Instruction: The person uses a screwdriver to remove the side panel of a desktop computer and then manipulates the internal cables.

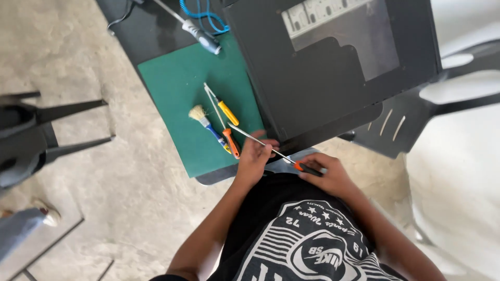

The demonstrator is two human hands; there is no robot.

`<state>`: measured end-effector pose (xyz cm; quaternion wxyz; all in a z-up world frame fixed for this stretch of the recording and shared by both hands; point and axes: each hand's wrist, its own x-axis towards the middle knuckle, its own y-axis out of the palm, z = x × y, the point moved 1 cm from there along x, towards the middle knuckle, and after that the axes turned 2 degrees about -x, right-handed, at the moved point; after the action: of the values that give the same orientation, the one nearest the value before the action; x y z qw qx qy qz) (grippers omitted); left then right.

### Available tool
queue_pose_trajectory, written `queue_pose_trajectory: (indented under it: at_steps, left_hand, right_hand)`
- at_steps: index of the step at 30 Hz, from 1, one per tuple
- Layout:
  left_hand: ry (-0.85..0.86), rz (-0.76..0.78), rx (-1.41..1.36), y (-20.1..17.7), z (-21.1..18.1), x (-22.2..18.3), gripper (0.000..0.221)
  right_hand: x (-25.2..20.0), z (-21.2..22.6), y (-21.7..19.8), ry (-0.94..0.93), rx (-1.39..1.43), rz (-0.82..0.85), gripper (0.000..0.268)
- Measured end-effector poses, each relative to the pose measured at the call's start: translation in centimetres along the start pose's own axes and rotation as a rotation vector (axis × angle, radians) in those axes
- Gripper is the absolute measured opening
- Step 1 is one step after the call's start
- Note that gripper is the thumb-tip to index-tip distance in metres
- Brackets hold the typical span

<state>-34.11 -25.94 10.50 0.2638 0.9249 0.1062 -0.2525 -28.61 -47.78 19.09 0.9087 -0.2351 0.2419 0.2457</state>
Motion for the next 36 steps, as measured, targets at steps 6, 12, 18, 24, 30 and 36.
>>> queue_pose_trajectory:
  at_steps: [6,12,18,24,30,36]
  left_hand:
    - [0.054,-0.272,0.089,-2.4,-1.6,1.6,0.032]
    - [-0.053,-0.81,0.804,-12.3,-8.9,10.0,0.041]
    - [0.014,-0.931,0.881,-14.1,-15.0,26.9,0.083]
    - [0.059,-0.898,0.997,-17.5,-11.9,34.9,0.063]
    - [0.147,-0.929,0.872,-11.8,-16.1,21.3,0.022]
    - [-0.035,-0.929,0.989,-13.5,-7.0,4.6,0.038]
  right_hand:
    - [4.5,4.7,3.6,-0.299,-0.236,0.371,0.033]
    - [4.8,7.6,1.3,-0.353,-0.208,0.361,0.02]
    - [3.0,5.5,-1.7,-0.098,-0.389,0.363,0.025]
    - [0.8,3.1,-4.6,-0.036,-0.267,0.199,0.021]
    - [1.2,1.6,-6.9,-0.072,-0.18,0.117,0.019]
    - [3.6,1.2,-7.3,-0.139,-0.059,0.091,0.018]
